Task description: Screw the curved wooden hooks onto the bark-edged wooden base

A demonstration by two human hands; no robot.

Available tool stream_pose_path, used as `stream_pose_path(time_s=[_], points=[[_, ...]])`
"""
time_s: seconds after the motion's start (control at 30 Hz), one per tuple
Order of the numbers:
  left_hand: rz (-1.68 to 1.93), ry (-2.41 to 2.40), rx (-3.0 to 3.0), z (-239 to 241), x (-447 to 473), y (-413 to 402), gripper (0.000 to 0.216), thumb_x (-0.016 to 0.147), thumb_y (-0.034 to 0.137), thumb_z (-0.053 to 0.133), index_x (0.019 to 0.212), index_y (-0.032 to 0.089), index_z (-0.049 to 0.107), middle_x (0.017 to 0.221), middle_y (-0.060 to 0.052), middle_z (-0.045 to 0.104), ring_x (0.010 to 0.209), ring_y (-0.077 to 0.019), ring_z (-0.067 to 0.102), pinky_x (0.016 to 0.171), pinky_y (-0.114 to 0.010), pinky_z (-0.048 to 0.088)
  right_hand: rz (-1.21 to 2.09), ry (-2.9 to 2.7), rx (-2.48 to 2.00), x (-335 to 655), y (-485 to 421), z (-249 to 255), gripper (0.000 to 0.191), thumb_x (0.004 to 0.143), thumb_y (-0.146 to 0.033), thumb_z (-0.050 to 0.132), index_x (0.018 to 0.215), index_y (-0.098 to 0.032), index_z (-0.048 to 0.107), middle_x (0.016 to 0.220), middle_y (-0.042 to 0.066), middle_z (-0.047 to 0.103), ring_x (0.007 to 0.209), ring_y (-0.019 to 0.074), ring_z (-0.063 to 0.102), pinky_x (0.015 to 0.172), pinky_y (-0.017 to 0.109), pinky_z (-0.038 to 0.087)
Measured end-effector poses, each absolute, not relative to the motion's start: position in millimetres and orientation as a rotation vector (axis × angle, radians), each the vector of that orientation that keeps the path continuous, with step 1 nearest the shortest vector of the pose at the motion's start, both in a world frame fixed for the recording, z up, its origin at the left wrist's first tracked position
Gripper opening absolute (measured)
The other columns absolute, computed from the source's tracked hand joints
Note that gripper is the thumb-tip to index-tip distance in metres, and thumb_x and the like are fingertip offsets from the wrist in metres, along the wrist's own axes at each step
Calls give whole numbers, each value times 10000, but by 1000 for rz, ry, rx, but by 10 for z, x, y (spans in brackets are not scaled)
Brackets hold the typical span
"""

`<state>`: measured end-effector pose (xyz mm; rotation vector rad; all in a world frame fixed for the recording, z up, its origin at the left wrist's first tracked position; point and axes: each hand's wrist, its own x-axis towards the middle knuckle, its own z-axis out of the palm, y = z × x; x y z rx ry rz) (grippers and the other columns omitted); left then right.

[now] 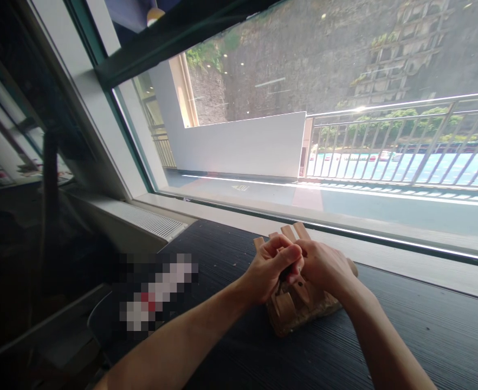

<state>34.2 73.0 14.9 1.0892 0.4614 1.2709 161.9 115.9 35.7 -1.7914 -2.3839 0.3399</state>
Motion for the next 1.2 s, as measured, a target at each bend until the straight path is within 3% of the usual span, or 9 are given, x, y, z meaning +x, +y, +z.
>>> stream_pose_path(time_s=[0.17,0.3,0.53,0.73,0.93,1.07,1.2], points=[[1147,458,1042,198,353,682,434,647,506,717,653,137,488,569,32,499,430,-19,359,400,-175,216,230,-2426,-1727,1631,1166,325,188,665,-318,578,815,-247,668,629,13,637,538,134,497,511,248,263],[1168,454,1034,194,333,695,414,675,505,691,656,135,508,574,33,489,436,-29,369,414,-184,249,269,-2421,-1728,1625,1152,362,232,706,-297,521,890,-267,661,670,14,644,553,137,499,521,249,269],[1187,491,1144,190,316,701,425,770,537,577,753,113,607,593,38,441,467,-30,367,470,-196,275,267,-2404,-1782,1622,1167,350,225,726,-276,477,813,-245,682,622,27,627,557,151,516,529,253,285],[1224,502,1027,119,337,695,472,658,522,708,899,187,477,602,81,448,441,-24,338,426,-163,225,324,-2380,-1792,1611,1157,372,235,763,-343,455,811,-248,665,736,32,669,593,152,536,511,247,267],[1302,492,1093,70,368,717,427,631,487,742,730,166,479,570,59,489,507,-49,432,515,-195,325,338,-2423,-1724,1621,1121,411,212,744,-299,458,815,-256,654,738,17,671,621,152,550,519,246,267],[1274,474,1111,109,354,706,354,690,454,703,719,127,570,608,23,516,542,-58,447,540,-210,330,309,-2446,-1708,1628,1124,405,171,696,-264,498,784,-251,643,680,8,657,602,150,540,518,246,268],[1218,448,1088,115,332,707,415,781,520,574,786,106,605,611,27,462,492,-41,397,479,-195,285,301,-2417,-1755,1622,1131,394,171,737,-296,469,747,-240,631,674,17,660,564,143,517,514,253,266]])
